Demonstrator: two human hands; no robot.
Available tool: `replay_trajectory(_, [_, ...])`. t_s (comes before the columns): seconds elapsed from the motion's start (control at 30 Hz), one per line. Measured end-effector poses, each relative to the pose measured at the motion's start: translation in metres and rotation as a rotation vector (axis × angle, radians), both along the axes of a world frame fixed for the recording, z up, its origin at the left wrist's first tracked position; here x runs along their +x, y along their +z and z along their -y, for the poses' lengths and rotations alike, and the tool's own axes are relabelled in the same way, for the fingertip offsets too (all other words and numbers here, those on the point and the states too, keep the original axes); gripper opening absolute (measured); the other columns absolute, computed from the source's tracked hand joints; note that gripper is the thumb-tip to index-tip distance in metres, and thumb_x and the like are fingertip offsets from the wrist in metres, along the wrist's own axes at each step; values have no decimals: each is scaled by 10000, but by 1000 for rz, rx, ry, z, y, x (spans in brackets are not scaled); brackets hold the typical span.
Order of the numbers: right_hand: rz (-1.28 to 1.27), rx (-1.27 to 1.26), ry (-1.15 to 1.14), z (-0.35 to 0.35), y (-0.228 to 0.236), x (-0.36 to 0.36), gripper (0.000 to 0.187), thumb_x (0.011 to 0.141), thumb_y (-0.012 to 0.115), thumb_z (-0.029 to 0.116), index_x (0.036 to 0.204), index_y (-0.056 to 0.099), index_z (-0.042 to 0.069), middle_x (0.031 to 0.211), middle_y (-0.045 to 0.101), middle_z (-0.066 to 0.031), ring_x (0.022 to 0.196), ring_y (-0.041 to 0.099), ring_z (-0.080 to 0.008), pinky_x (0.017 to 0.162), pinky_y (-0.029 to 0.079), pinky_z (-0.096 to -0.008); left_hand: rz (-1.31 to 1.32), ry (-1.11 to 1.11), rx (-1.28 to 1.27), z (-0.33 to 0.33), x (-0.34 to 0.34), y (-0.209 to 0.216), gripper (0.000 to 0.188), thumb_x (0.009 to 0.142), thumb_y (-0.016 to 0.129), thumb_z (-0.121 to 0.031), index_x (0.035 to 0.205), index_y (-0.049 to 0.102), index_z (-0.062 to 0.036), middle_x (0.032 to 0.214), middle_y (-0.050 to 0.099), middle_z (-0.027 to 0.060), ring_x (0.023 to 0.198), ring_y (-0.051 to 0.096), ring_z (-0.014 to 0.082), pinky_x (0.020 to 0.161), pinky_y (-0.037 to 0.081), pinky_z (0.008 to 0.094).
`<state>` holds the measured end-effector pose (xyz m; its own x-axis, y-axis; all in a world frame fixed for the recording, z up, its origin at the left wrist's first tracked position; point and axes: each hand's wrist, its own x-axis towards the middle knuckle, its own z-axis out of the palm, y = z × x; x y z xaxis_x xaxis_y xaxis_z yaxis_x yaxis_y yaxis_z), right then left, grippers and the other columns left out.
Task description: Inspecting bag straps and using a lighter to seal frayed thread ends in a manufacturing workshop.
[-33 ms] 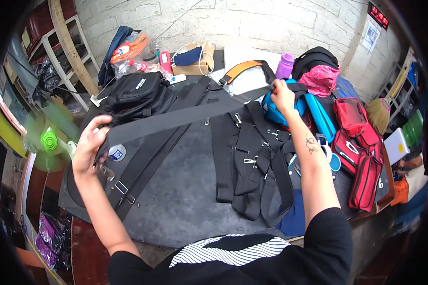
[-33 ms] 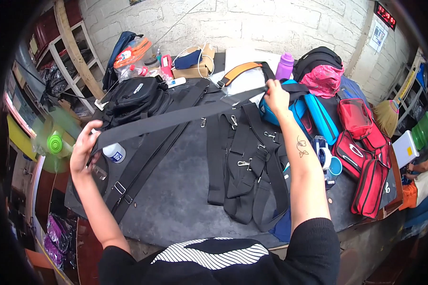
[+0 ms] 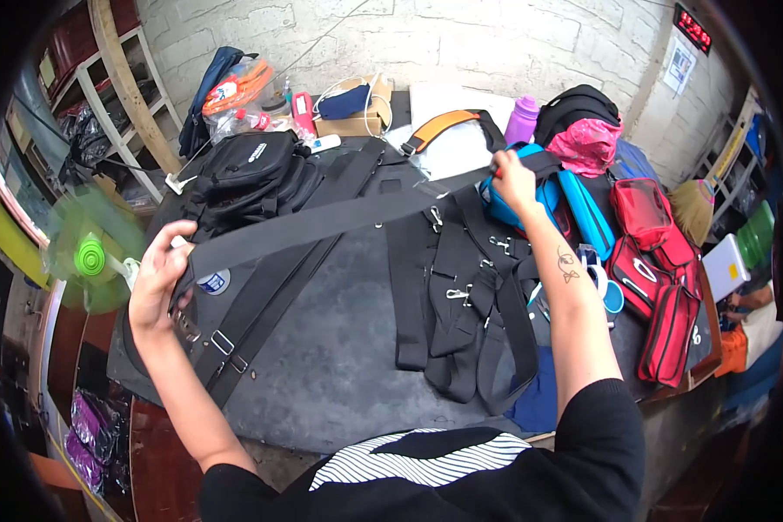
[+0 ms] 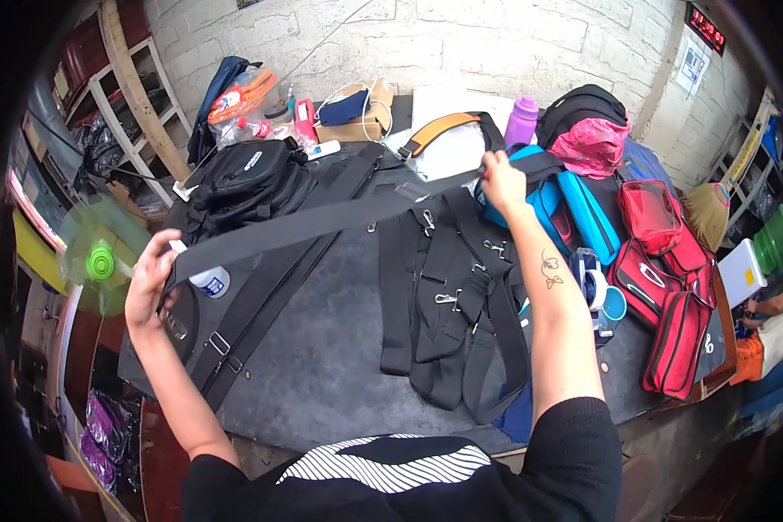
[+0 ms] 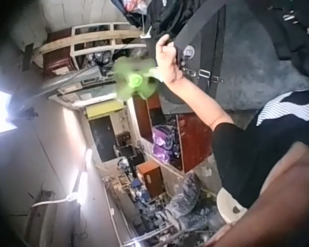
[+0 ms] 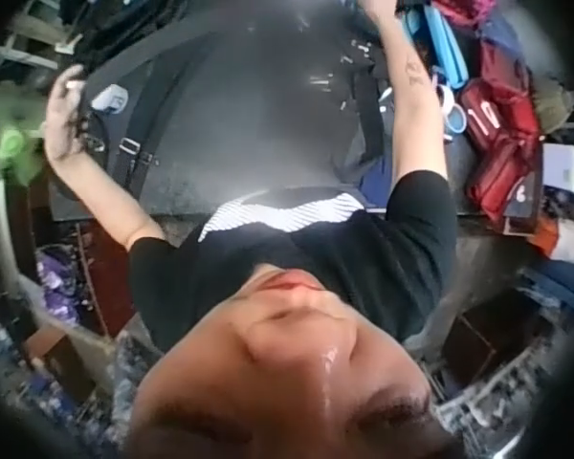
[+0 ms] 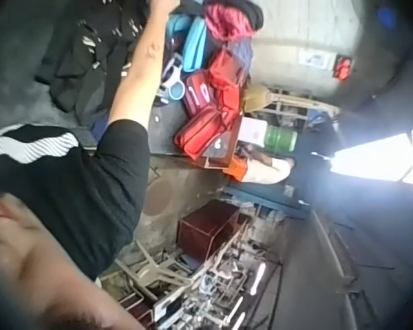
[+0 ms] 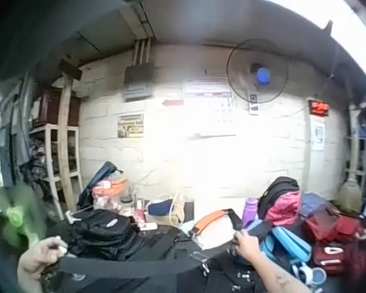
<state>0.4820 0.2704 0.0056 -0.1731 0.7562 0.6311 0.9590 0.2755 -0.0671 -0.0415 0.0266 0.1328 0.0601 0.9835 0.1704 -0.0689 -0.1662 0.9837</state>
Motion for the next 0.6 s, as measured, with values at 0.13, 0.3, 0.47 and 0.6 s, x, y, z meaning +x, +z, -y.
replay_trajectory(0.13, [138, -288, 1, 5, -36, -18, 407, 662, 628, 25, 1045, 555, 140, 1053, 512, -120, 839, 610, -346, 725, 508, -429, 53, 87, -10, 42, -29, -30, 512, 817, 650, -198, 1234, 414, -19, 836, 593, 44, 467, 446, 11, 324, 295, 141])
replay_trajectory(0.3, [-107, -319, -171, -10, -37, -10, 362, 677, 581, 10, 1008, 629, 148, 966, 637, -134, 912, 611, -333, 772, 489, -429, 1125, 269, -75, 81, -99, -87, 399, 907, 436, -11, 1285, 322, 42, 1143, 461, 224, 763, 570, 176, 599, 550, 255])
replay_trajectory(0.47, [-65, -418, -275, -24, 6, 26, 338, 718, 675, 179, 1052, 624, 166, 1001, 652, -134, 956, 622, -307, 804, 496, -418, 1806, 37, 207, 136, -150, -132, 487, 925, 364, -10, 1380, 194, 24, 1353, 276, 259, 1244, 394, 384, 992, 465, 418])
replay_trajectory(0.6, [-47, -496, -249, -37, 27, 55, 395, 703, 727, 254, 1012, 568, 67, 978, 647, -142, 955, 617, -322, 794, 466, -421, 1850, 303, 129, 139, -142, -145, 472, 939, 350, -58, 1378, 197, 20, 1404, 142, 236, 1257, 366, 410, 1018, 427, 462])
